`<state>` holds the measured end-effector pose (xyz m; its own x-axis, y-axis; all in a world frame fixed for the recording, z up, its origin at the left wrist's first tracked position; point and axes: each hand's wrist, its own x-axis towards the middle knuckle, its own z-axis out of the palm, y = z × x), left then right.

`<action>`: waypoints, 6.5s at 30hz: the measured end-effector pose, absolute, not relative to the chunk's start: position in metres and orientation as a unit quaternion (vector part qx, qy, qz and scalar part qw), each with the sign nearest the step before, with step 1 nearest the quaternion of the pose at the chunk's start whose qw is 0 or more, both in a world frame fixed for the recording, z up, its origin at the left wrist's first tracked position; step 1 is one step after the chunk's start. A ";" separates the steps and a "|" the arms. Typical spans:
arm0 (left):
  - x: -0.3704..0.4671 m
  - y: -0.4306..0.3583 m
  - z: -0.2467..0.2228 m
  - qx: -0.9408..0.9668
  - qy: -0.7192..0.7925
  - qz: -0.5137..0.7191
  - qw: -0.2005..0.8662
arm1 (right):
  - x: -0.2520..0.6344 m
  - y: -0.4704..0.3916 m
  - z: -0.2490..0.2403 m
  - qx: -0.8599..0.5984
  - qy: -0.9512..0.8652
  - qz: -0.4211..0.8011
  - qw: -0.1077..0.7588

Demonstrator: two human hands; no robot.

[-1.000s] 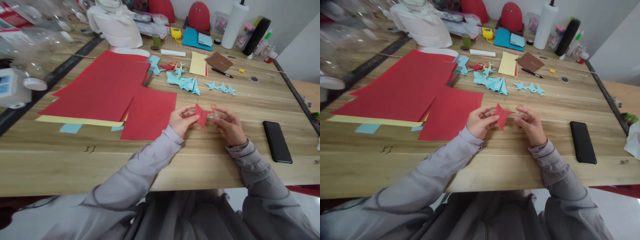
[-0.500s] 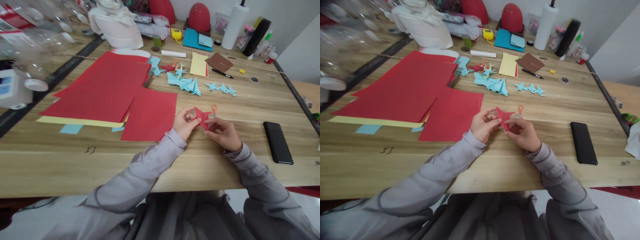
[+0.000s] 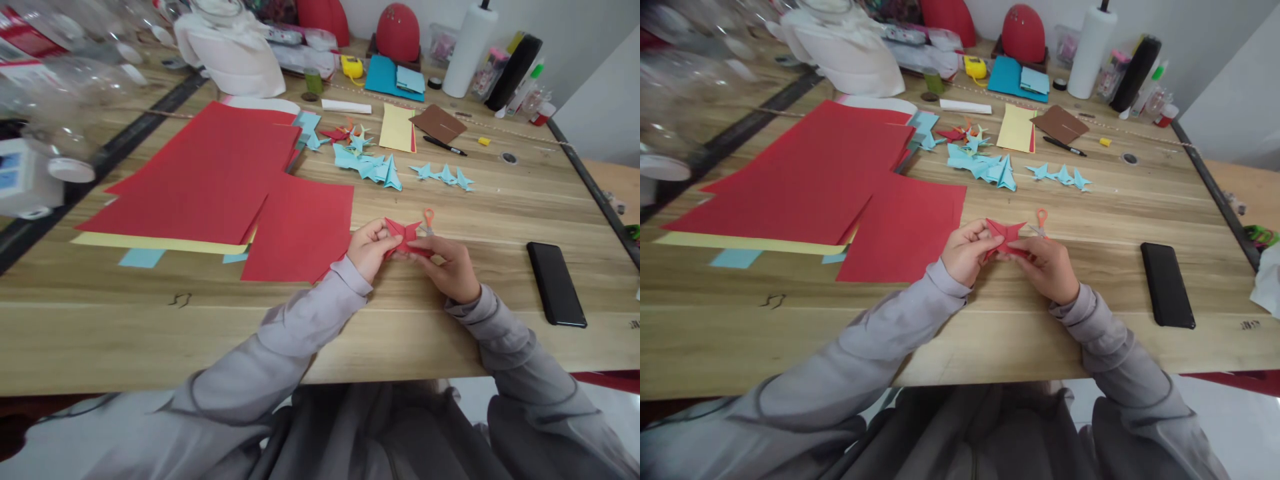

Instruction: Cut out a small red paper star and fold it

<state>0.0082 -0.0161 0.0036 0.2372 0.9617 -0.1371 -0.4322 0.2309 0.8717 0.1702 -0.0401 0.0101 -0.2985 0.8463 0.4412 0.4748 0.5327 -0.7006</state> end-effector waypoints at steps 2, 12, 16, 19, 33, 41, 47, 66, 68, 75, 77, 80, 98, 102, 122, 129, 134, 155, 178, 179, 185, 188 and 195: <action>0.008 -0.016 0.003 0.370 0.367 0.504 0.689 | 0.170 -0.040 0.010 -0.427 -0.762 0.234 0.427; 0.009 -0.021 0.009 0.454 0.358 0.499 0.645 | 0.167 -0.038 0.014 -0.466 -0.658 0.318 0.499; 0.011 -0.023 0.008 0.444 0.367 0.496 0.649 | 0.166 -0.038 0.016 -0.469 -0.598 0.389 0.520; 0.011 -0.023 0.007 0.439 0.386 0.509 0.632 | 0.166 -0.037 0.016 -0.474 -0.556 0.430 0.530; 0.013 -0.023 0.006 0.483 0.443 0.486 0.578 | 0.165 -0.034 0.009 -0.500 -0.468 0.501 0.529; 0.015 -0.025 0.010 0.454 0.435 0.480 0.612 | 0.161 -0.035 0.010 -0.504 -0.420 0.537 0.529; 0.013 -0.025 0.009 0.435 0.420 0.477 0.637 | 0.161 -0.035 0.010 -0.514 -0.423 0.532 0.523; 0.012 -0.022 0.007 0.375 0.400 0.475 0.689 | 0.162 -0.034 0.006 -0.509 -0.440 0.515 0.532; 0.012 -0.022 0.008 0.367 0.401 0.474 0.693 | 0.162 -0.033 0.006 -0.511 -0.440 0.514 0.530; 0.013 -0.021 0.009 0.340 0.406 0.475 0.703 | 0.161 -0.034 0.007 -0.511 -0.444 0.505 0.536; 0.012 -0.021 0.008 0.353 0.403 0.481 0.694 | 0.160 -0.034 0.008 -0.508 -0.452 0.504 0.533; 0.012 -0.020 0.006 0.378 0.396 0.491 0.677 | 0.160 -0.034 0.008 -0.494 -0.461 0.519 0.524; 0.011 -0.019 0.005 0.370 0.391 0.475 0.696 | 0.162 -0.034 0.010 -0.498 -0.466 0.515 0.520; 0.012 -0.019 0.005 0.357 0.397 0.468 0.704 | 0.162 -0.034 0.008 -0.496 -0.461 0.519 0.521; 0.011 -0.022 0.004 0.397 0.396 0.459 0.689 | 0.163 -0.034 0.005 -0.473 -0.432 0.563 0.521; 0.013 -0.021 0.001 0.378 0.374 0.473 0.703 | 0.162 -0.034 0.003 -0.460 -0.427 0.581 0.519; 0.013 -0.021 0.001 0.360 0.374 0.473 0.712 | 0.160 -0.035 0.005 -0.441 -0.394 0.616 0.521; 0.006 -0.018 0.006 0.417 0.380 0.447 0.694 | 0.164 -0.035 0.013 -0.449 -0.405 0.620 0.499; 0.003 -0.014 0.007 0.388 0.396 0.418 0.720 | 0.169 -0.032 0.011 -0.434 -0.424 0.634 0.479; 0.003 -0.014 0.007 0.390 0.395 0.418 0.719 | 0.169 -0.032 0.010 -0.435 -0.435 0.625 0.481; 0.003 -0.013 0.006 0.398 0.384 0.425 0.716 | 0.169 -0.032 0.010 -0.442 -0.480 0.585 0.482; 0.003 -0.014 0.005 0.401 0.381 0.429 0.714 | 0.169 -0.032 0.011 -0.450 -0.484 0.575 0.483; 0.005 -0.014 0.003 0.414 0.380 0.447 0.696 | 0.167 -0.034 0.009 -0.444 -0.491 0.581 0.474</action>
<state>0.0052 -0.0139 0.0026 0.3117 0.9367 -0.1596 -0.3074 0.2583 0.9159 0.1674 -0.0335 0.0088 -0.1557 0.9865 -0.0503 -0.1152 -0.0687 -0.9910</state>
